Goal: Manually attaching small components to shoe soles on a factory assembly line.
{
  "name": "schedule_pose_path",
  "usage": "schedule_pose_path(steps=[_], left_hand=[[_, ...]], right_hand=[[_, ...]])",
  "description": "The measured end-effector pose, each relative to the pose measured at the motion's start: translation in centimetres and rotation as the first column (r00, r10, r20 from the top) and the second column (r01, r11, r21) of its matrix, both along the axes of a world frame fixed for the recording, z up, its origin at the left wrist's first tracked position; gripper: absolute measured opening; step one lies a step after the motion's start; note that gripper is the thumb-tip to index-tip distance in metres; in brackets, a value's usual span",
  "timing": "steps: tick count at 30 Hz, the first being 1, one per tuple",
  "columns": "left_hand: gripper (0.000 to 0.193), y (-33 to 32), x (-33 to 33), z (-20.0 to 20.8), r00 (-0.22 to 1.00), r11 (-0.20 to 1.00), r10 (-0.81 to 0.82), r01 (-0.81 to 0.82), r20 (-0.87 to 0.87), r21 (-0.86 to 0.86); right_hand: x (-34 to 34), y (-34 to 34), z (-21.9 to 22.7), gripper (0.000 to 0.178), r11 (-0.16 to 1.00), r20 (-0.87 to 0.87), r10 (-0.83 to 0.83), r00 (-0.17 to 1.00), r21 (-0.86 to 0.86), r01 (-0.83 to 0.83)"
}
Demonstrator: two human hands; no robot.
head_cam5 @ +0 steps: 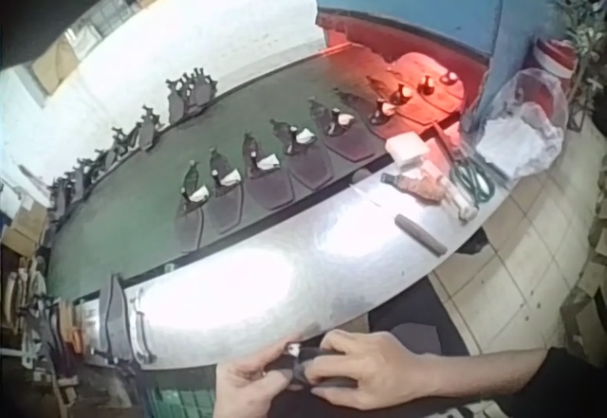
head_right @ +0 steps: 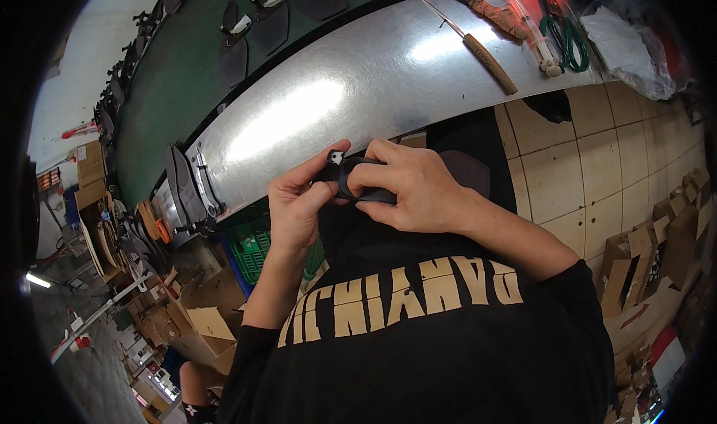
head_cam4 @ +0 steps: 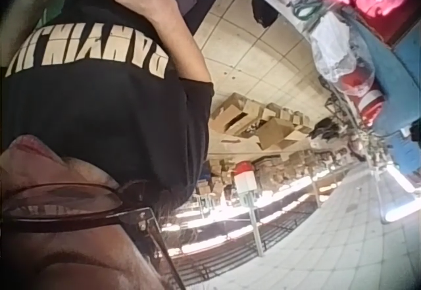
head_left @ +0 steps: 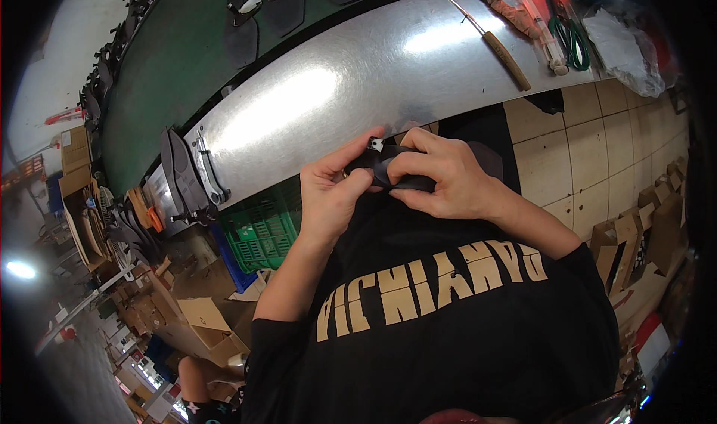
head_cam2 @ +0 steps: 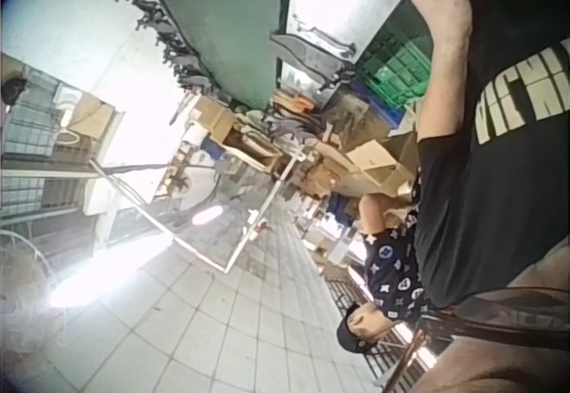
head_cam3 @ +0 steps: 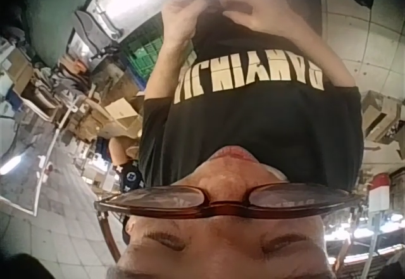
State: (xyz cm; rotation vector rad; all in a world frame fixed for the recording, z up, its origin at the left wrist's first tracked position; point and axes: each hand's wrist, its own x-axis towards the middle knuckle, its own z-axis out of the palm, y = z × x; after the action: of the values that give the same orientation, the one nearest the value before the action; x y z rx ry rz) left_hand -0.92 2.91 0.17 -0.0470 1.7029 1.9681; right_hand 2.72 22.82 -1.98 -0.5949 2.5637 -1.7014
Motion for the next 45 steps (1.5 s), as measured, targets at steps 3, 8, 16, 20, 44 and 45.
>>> schedule_pose_path(steps=[3,8,16,20,44,45], left_hand=[[0.044,-0.4,-0.8,0.3,0.985,0.999,-0.037,0.032,0.167,0.029],[0.048,-0.5,-1.4,0.8,0.953,0.986,-0.08,0.032,0.293,0.164],[0.04,-0.8,-0.7,0.4,0.951,0.993,-0.119,0.115,0.286,0.032],[0.03,-1.1,-0.6,0.1,0.953,0.972,-0.208,0.226,0.221,-0.058],[0.008,-0.4,1.0,-0.4,0.991,0.995,-0.066,0.056,-0.113,-0.086],[0.007,-0.3,0.8,0.0,0.989,0.995,-0.062,0.05,-0.137,-0.089]], right_hand=[[0.1,-0.1,-0.1,0.026,1.0,-0.117,-0.031,0.993,-0.006,0.03],[0.2,-0.1,0.0,0.025,0.997,-0.304,-0.07,0.95,0.01,0.076],[0.8,-0.4,0.5,0.019,0.975,-0.071,-0.22,0.973,-0.019,0.219],[0.8,0.5,0.1,0.021,0.988,-0.053,-0.13,0.99,0.081,0.134],[-1.5,1.6,1.2,0.011,0.965,0.402,0.079,0.912,-0.259,0.031],[-2.2,1.8,1.5,0.011,0.957,0.431,0.17,0.886,-0.285,-0.045]])
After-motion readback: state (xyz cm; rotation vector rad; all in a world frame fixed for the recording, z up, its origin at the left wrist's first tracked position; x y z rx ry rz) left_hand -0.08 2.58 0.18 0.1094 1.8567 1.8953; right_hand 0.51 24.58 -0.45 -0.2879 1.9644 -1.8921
